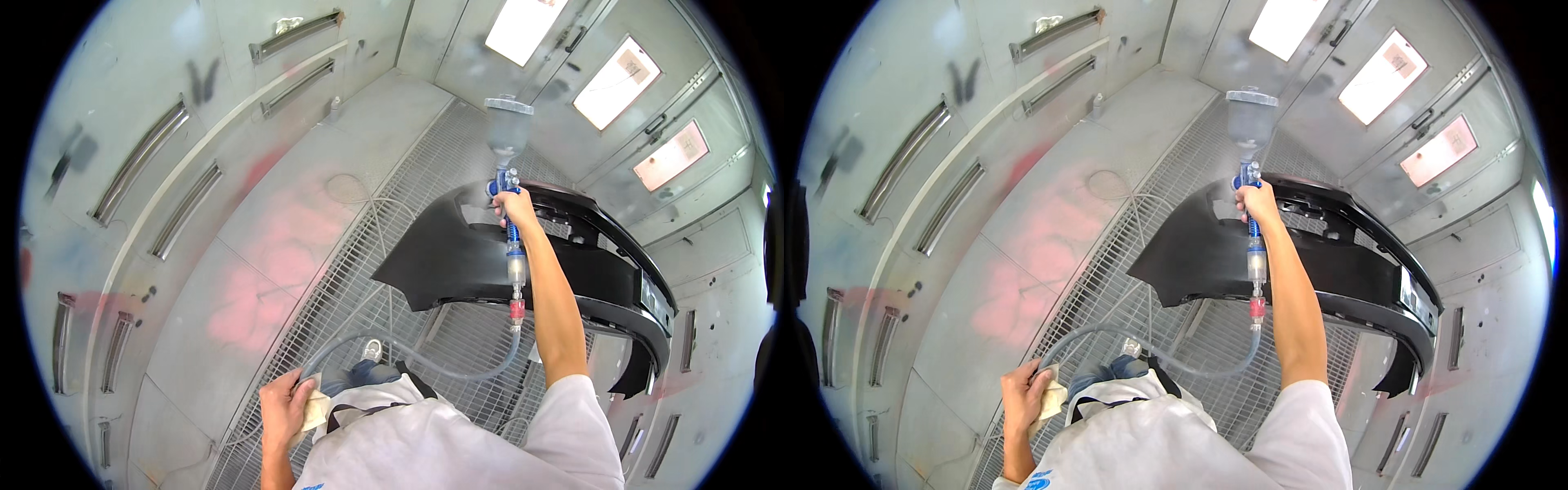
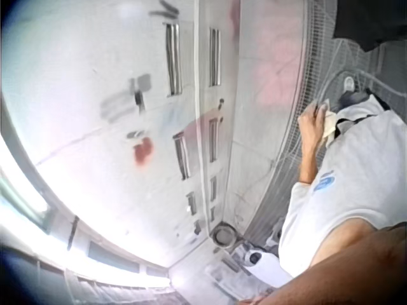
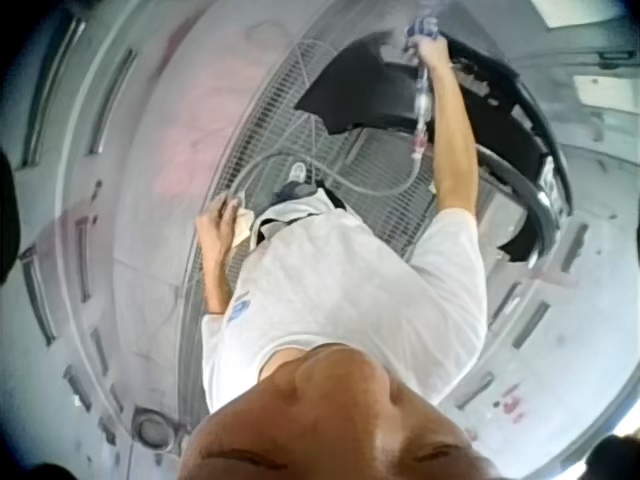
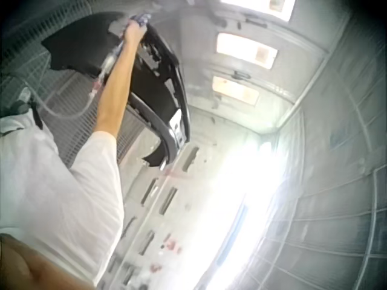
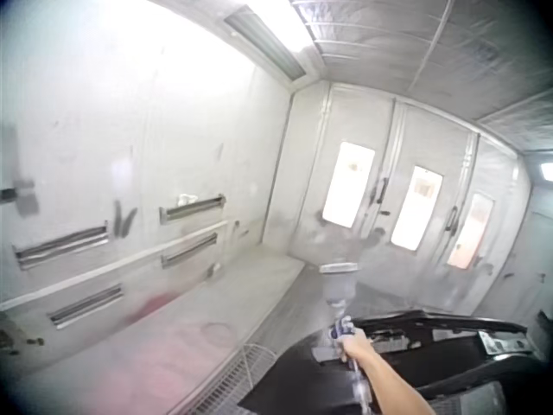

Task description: The person wipes a black car bumper with a cloth and then sprays it with a paint gun. They apply multiple coats of black paint to the bumper, which is mounted on a stand in a spray booth.

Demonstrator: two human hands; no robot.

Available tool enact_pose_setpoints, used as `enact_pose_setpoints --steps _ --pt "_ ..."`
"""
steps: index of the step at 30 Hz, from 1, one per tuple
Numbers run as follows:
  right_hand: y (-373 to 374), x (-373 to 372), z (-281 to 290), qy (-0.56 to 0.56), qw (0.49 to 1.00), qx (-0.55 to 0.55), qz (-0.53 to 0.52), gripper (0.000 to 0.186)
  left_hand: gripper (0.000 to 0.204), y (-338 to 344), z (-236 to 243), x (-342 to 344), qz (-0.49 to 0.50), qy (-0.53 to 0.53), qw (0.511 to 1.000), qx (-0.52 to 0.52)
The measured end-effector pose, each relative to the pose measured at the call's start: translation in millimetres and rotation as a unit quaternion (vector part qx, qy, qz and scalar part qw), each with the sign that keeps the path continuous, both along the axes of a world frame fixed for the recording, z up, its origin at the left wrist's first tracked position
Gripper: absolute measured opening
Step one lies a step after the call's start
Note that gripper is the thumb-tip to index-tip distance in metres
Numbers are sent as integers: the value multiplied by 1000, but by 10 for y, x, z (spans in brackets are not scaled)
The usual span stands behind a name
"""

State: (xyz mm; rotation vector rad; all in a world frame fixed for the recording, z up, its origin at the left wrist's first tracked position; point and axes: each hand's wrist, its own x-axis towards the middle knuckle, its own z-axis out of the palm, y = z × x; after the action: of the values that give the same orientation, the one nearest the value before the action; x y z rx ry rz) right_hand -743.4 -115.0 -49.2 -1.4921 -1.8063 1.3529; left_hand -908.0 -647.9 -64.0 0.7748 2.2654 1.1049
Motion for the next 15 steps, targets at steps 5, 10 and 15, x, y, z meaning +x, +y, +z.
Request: enact_pose_setpoints --steps 5,10,15 --pt "-66 -432 86 79 985 -151 -22 17 20 9 -139 -463 51 -50 997 19" --pt "-182 -192 360 -124 984 51 -115 33 17 305 -46 -1076 -70 -43 997 14" --pt "-1041 -382 377 -30 988 27 -146 53 21 499 -296 -1612 -250 -38 968 0"
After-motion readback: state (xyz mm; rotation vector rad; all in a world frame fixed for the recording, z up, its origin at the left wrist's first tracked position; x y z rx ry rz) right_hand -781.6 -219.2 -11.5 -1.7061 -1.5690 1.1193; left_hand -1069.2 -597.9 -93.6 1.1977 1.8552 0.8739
